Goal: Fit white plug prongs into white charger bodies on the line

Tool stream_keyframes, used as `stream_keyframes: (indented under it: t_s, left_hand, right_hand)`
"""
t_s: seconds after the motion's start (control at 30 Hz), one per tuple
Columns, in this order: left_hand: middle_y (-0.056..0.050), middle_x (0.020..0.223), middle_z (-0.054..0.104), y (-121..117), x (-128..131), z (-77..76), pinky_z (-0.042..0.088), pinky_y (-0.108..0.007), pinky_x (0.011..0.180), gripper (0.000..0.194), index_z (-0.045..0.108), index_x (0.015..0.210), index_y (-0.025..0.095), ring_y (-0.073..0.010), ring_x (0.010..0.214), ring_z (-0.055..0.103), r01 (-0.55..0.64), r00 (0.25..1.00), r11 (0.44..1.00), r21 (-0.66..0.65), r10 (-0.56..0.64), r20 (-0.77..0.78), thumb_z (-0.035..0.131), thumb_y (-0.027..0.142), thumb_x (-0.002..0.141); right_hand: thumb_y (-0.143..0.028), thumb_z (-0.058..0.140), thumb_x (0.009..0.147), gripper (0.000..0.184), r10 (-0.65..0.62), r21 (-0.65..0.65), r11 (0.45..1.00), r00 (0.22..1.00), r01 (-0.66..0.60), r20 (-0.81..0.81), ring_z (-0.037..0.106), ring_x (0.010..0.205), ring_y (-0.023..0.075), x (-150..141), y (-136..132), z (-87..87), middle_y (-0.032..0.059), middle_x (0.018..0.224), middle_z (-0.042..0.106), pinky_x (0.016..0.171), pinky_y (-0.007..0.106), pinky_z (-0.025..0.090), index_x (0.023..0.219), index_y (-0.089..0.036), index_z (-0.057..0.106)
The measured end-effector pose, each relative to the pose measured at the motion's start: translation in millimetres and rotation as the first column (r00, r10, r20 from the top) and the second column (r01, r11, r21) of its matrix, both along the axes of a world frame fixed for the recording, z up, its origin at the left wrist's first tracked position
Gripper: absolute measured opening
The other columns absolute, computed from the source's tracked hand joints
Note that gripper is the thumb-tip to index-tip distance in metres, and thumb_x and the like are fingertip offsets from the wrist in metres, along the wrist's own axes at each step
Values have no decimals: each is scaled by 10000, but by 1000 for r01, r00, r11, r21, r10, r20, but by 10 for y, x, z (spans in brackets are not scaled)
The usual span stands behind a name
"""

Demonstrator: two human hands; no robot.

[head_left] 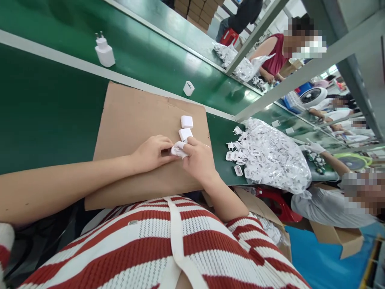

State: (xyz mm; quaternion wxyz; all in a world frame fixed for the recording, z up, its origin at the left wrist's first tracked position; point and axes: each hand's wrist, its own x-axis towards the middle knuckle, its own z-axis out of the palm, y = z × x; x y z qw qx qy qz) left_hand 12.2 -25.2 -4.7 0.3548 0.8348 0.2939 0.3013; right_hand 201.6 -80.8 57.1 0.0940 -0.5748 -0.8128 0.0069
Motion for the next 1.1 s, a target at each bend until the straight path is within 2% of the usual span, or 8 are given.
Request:
stream_keyframes:
  t_s: [0.23, 0.37, 0.47, 0.6, 0.8, 0.93, 1.0, 1.1]
  left_hand:
    - [-65, 995, 694, 27, 7, 54, 510, -322, 848, 419, 747, 965, 190, -231, 943, 640, 0, 1000, 990, -141, -1, -13, 669, 591, 877]
    - [-58, 1004, 706, 68, -19, 73, 519, -329, 848, 477, 727, 971, 186, -242, 943, 647, -56, 997, 969, -240, 43, -57, 709, 640, 825]
    - [-49, 1016, 728, 69, -61, 188, 544, -332, 811, 527, 724, 1057, 194, -245, 919, 666, -18, 998, 900, -435, -10, -62, 726, 658, 808]
    - [-67, 1086, 748, -27, -85, 386, 575, -336, 860, 516, 725, 1108, 195, -251, 989, 689, 125, 992, 752, -647, -73, 107, 747, 624, 821]
    - [-97, 1061, 767, -266, -86, 486, 615, -378, 872, 471, 731, 1081, 164, -272, 969, 728, 146, 970, 672, -726, 47, 239, 861, 485, 762]
    - [-108, 1052, 762, -391, -130, 464, 633, -375, 858, 438, 704, 1116, 159, -261, 952, 739, 162, 953, 697, -699, 75, 295, 837, 440, 808]
    - [-103, 1085, 747, -417, -153, 433, 639, -358, 845, 484, 660, 1191, 182, -240, 943, 737, 153, 939, 796, -586, 66, 336, 855, 390, 800]
    - [-108, 1226, 683, -396, -186, 407, 639, -349, 870, 715, 568, 1342, 243, -227, 1004, 713, 85, 900, 977, -194, 8, 436, 921, 280, 722]
  right_hand:
    - [-101, 541, 808, 187, -93, -48, 995, 992, 90, -84, 564, 761, 174, -54, 17, -17, 39, 935, 613, 592, 292, 313, 869, -212, 679]
    - [-127, 542, 868, 362, -146, -72, 989, 932, 129, -331, 643, 917, 196, -13, 13, -191, 34, 1047, 665, 754, 287, 479, 1189, -246, 661]
    - [-189, 565, 931, 494, -70, -31, 997, 833, 63, -549, 674, 1016, 188, 51, -50, -289, 43, 1198, 664, 898, 315, 536, 1415, -287, 532]
    - [-314, 689, 921, 560, 135, 121, 990, 726, -72, -674, 608, 1250, 221, 103, -191, -280, 83, 1325, 601, 1064, 371, 511, 1454, -316, 516]
    - [-253, 713, 897, 581, 271, 189, 962, 737, -196, -619, 621, 1224, 242, 114, -351, -106, 114, 1308, 621, 1054, 413, 535, 1451, -281, 539]
    - [-188, 703, 816, 624, 288, 312, 943, 750, -115, -595, 666, 1096, 268, 45, -390, -91, 113, 1220, 669, 917, 426, 588, 1418, -280, 572]
    - [-175, 703, 774, 638, 322, 382, 920, 727, -89, -606, 672, 1069, 277, 8, -382, -84, 116, 1194, 675, 887, 432, 589, 1395, -271, 592]
    - [-158, 676, 767, 632, 347, 406, 910, 691, -83, -635, 675, 1067, 270, -14, -353, -38, 123, 1211, 673, 888, 430, 584, 1386, -261, 597]
